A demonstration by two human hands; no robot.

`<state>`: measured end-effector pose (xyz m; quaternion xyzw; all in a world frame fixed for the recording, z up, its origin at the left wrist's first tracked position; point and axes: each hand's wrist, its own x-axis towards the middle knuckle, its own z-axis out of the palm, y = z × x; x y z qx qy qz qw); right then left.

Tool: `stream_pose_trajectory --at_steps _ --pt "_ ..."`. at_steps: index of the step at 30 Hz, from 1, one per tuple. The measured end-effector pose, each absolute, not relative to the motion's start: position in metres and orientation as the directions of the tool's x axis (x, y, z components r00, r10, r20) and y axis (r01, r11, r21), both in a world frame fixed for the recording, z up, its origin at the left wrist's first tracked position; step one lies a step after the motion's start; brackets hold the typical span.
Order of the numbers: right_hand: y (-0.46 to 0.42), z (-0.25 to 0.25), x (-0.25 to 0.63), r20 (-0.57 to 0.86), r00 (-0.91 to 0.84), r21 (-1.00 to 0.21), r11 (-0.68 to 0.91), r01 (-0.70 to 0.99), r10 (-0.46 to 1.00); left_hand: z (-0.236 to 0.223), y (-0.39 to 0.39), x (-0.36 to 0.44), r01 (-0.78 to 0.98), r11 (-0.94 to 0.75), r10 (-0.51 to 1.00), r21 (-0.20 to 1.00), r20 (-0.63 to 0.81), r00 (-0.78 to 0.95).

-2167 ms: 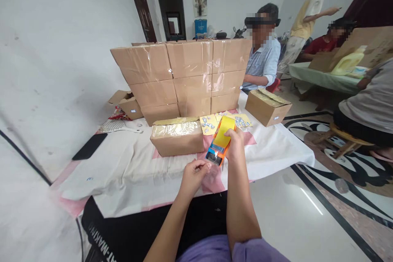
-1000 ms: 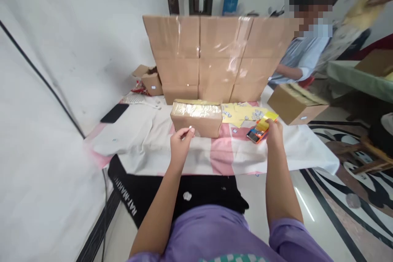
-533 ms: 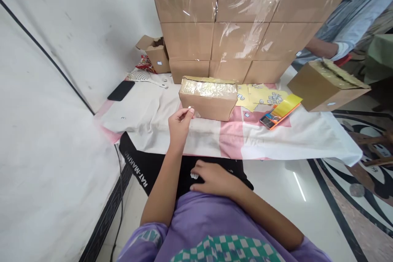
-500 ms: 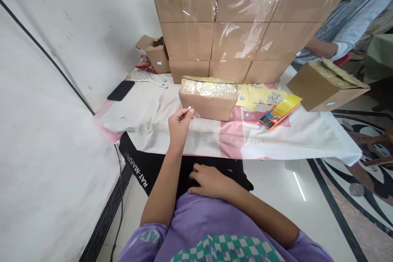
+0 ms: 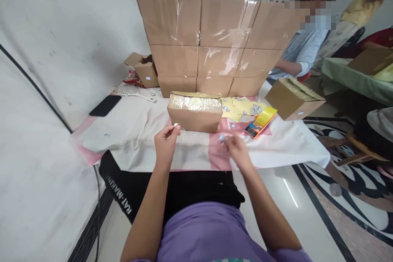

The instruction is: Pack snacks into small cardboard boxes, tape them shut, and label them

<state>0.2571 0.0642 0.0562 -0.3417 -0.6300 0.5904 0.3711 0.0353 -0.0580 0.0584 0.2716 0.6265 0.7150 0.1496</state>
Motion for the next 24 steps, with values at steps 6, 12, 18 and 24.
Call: stream_pose_trajectory --at_steps 6,12,18,24 --pt "0.143 0.087 0.238 -0.054 -0.260 -0.961 -0.121 -0.250 0.964 0.061 -0.052 0.043 0.148 -0.152 0.585 0.977 0.210 -0.783" --pt "0.053 0.039 0.224 0.025 -0.278 -0.957 -0.057 -0.283 0.960 0.061 -0.051 0.055 0.196 -0.087 0.721 0.977 0.197 -0.664" --pt "0.028 0.065 0.213 0.172 -0.475 -0.975 0.080 -0.208 0.863 0.070 -0.055 0.079 0.302 -0.117 0.829 0.946 0.260 -0.495" --pt "0.031 0.096 0.212 0.347 -0.625 -0.891 0.454 0.013 0.699 0.074 -0.062 0.077 0.347 -0.158 0.757 0.925 0.339 -0.558"
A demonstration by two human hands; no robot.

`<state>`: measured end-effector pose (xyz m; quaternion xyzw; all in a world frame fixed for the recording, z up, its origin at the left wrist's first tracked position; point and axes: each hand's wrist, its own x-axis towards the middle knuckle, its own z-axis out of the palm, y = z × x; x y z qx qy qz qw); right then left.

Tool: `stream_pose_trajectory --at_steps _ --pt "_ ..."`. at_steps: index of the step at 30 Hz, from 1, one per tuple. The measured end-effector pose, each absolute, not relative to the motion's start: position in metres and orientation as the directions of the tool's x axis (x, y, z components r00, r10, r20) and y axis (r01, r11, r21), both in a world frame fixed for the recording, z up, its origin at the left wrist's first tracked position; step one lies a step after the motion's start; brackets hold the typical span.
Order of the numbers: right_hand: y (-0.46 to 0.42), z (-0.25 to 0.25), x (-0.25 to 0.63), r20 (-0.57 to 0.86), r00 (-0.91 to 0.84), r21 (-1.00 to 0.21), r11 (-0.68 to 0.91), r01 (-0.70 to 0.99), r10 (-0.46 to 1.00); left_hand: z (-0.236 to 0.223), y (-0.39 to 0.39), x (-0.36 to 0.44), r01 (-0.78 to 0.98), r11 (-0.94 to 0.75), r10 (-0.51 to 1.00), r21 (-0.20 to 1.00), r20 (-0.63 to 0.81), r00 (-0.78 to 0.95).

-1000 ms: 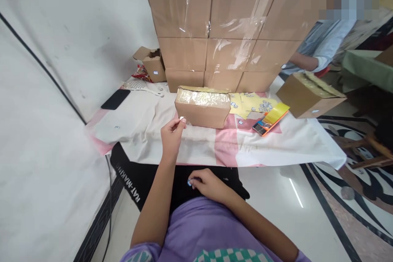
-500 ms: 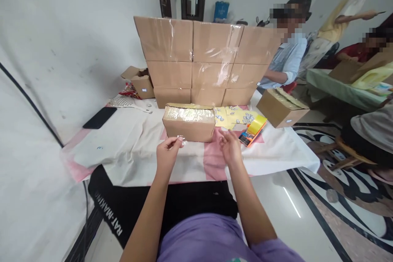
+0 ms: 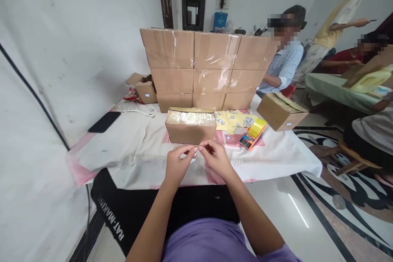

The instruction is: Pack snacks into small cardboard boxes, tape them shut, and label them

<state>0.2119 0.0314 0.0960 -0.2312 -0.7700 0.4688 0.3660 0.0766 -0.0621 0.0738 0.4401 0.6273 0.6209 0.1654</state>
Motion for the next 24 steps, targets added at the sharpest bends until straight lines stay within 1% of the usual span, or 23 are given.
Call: stream_pose_trajectory --at_steps 3,6,8,11,13,16,18,20,22,24 --pt "0.030 0.102 0.213 0.387 -0.686 -0.806 0.587 0.072 0.616 0.074 -0.064 0.072 0.331 -0.165 0.740 0.929 0.339 -0.582" --pt "0.033 0.111 0.212 0.435 -0.722 -0.734 0.676 0.062 0.538 0.075 -0.063 0.072 0.319 -0.160 0.752 0.934 0.324 -0.573" --pt "0.039 0.123 0.211 0.497 -0.691 -0.695 0.718 0.046 0.525 0.076 -0.062 0.072 0.293 -0.105 0.782 0.950 0.261 -0.566" --pt "0.060 0.149 0.205 0.569 -0.581 -0.683 0.728 0.059 0.582 0.074 -0.058 0.068 0.198 0.017 0.781 0.980 0.111 -0.615" --pt "0.082 0.169 0.194 0.525 -0.557 -0.720 0.685 0.113 0.644 0.072 -0.056 0.063 0.145 0.032 0.729 0.989 0.076 -0.680" --pt "0.121 0.192 0.167 0.380 -0.607 -0.746 0.619 0.245 0.698 0.071 -0.054 0.056 0.140 -0.018 0.664 0.990 0.116 -0.739" --pt "0.144 0.198 0.146 0.307 -0.655 -0.729 0.612 0.305 0.691 0.075 -0.050 0.051 0.181 -0.063 0.659 0.982 0.177 -0.731" --pt "0.161 0.196 0.126 0.258 -0.701 -0.699 0.629 0.340 0.665 0.082 -0.042 0.047 0.288 -0.064 0.696 0.956 0.249 -0.673" --pt "0.170 0.189 0.112 0.224 -0.736 -0.654 0.659 0.373 0.639 0.092 -0.029 0.041 0.471 0.031 0.774 0.881 0.277 -0.569" --pt "0.174 0.181 0.104 0.204 -0.757 -0.604 0.688 0.401 0.621 0.102 -0.015 0.037 0.643 0.171 0.845 0.747 0.225 -0.486"
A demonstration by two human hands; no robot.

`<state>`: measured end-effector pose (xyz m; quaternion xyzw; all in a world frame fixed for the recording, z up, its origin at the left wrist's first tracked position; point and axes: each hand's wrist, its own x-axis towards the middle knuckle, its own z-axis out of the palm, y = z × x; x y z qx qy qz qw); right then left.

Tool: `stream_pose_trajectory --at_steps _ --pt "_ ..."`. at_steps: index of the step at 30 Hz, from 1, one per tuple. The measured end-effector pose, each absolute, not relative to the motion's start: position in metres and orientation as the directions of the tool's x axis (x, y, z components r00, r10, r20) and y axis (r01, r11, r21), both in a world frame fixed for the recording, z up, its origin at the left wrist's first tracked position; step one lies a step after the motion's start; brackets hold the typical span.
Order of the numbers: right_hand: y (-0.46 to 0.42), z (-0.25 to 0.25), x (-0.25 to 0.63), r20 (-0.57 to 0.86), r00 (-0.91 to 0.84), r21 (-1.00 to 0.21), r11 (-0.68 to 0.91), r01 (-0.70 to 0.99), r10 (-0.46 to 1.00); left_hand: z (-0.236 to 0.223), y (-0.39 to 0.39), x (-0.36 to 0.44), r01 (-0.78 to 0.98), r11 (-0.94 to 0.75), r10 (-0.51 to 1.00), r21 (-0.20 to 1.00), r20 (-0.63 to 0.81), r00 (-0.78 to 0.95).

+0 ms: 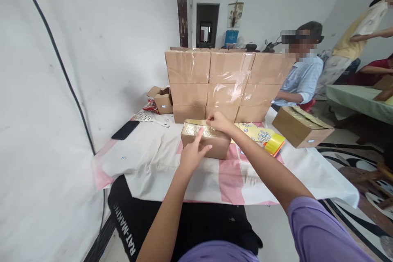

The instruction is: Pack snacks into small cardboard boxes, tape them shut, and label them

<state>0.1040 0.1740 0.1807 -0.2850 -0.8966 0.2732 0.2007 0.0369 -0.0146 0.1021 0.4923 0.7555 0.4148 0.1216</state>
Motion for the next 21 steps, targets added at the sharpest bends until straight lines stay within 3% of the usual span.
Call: stream_pose_trajectory --at_steps 3,13,21 --pt "0.178 0.171 0.102 0.185 -0.766 -0.543 0.714 0.443 0.616 0.110 0.003 0.034 0.726 0.296 0.859 0.621 0.159 -0.487" --pt "0.170 0.163 0.106 0.153 -0.741 -0.334 0.740 0.584 0.654 0.103 0.003 0.044 0.689 0.330 0.825 0.645 0.157 -0.542" --pt "0.243 0.180 0.153 0.211 -0.455 -0.328 0.501 0.801 0.865 0.098 0.004 0.043 0.631 0.303 0.829 0.714 0.129 -0.544"
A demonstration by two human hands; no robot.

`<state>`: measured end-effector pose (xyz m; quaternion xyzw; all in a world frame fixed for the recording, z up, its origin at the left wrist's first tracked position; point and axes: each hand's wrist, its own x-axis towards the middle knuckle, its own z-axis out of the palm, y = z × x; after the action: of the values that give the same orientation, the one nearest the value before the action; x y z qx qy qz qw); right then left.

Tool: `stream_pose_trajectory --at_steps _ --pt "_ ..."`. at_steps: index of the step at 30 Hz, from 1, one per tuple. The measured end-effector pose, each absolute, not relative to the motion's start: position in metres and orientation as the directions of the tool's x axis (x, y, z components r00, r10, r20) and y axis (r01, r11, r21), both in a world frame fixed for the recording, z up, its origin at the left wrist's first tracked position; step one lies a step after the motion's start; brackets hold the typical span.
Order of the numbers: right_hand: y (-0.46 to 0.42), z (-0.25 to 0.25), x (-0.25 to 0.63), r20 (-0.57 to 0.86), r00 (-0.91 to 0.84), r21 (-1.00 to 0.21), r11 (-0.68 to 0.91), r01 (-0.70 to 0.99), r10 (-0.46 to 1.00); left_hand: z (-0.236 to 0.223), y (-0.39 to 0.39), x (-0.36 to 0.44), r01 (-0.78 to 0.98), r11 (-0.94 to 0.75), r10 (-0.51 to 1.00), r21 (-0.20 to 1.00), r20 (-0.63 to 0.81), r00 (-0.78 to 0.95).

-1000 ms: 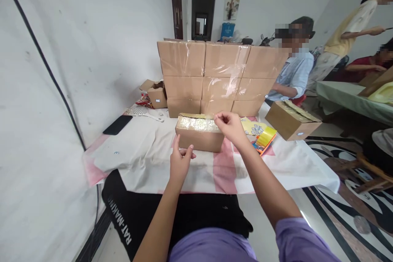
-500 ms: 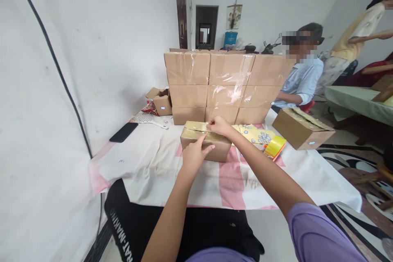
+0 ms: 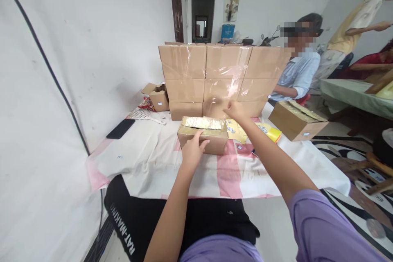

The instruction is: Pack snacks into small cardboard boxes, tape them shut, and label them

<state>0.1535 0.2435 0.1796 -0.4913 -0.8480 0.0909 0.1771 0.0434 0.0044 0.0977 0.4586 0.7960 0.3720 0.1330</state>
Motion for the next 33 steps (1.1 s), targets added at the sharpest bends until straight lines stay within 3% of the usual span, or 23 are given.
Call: stream_pose_trajectory --at_steps 3,7,12,18,21,25,33 --pt "0.279 0.170 0.201 0.154 -0.369 -0.306 0.399 0.864 0.917 0.094 0.006 0.041 0.599 0.278 0.836 0.751 0.118 -0.537" --pt "0.295 0.138 0.236 0.021 -0.431 -0.271 0.420 0.866 0.902 0.090 0.009 0.039 0.567 0.253 0.836 0.784 0.118 -0.536" --pt "0.294 0.094 0.220 -0.077 -0.539 -0.306 0.495 0.813 0.839 0.086 0.006 0.039 0.550 0.231 0.832 0.803 0.130 -0.539" --pt "0.296 0.067 0.191 -0.122 -0.505 -0.355 0.438 0.826 0.854 0.087 0.002 0.042 0.557 0.247 0.826 0.793 0.127 -0.548" --pt "0.297 0.064 0.193 -0.085 -0.505 -0.422 0.428 0.799 0.859 0.088 0.002 0.042 0.554 0.257 0.824 0.792 0.120 -0.554" --pt "0.291 0.067 0.208 0.067 -0.522 -0.556 0.466 0.688 0.850 0.088 0.001 0.039 0.539 0.259 0.823 0.802 0.109 -0.557" --pt "0.207 0.042 0.241 0.356 -0.653 -0.767 0.608 0.204 0.669 0.086 -0.015 0.016 0.421 0.121 0.876 0.899 0.103 -0.471"
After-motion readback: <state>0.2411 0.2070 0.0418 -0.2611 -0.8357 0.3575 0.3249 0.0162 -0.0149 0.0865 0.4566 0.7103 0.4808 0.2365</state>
